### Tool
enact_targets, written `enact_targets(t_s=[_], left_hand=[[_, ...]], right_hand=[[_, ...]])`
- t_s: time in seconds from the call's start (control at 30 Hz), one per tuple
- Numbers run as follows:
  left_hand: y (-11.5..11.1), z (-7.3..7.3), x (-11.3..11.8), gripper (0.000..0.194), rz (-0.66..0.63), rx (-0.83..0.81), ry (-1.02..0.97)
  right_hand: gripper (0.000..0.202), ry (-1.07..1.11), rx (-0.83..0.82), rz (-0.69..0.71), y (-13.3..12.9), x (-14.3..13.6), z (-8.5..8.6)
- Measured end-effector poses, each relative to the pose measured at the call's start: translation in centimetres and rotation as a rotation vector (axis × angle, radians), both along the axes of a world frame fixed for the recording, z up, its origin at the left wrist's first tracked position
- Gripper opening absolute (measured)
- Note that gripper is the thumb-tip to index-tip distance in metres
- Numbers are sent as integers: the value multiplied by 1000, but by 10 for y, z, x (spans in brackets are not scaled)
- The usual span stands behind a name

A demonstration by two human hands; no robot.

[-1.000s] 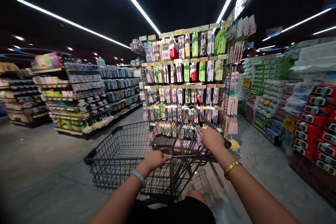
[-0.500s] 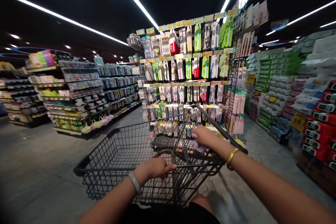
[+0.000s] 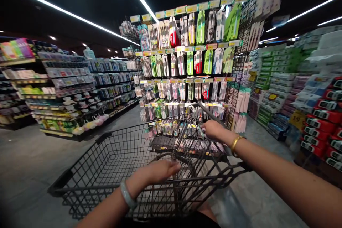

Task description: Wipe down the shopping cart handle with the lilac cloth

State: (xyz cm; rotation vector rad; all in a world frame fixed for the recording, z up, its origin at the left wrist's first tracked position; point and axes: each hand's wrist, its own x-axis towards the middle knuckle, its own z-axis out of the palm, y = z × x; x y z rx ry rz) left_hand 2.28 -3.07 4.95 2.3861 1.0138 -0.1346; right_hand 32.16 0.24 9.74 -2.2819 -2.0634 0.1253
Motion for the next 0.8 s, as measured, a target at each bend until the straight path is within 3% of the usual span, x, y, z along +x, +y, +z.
enact_targets(t_s=[0.17,0.3,0.43,0.57,0.63,0.8], left_hand=[[37,0,72,99,57,136,-272],[39,-10,109,111,75,95,-398],[25,-21,116,104,87,129,-426],[18,-27,121,46,63,195,-486],[23,-28,125,27,32,226,-519],[43,-28,127,25,-120,198,-503]], right_hand=[[58,126,-41,-2,-1,8,-4],[59,227,-39,68,-7,7,-7],[48,237,27,101,-7,9,-7],[29,74,130,114,0,13,-12],[25,2,163,178,5,13,-16],[15,-128,238,249,20,5,-13]])
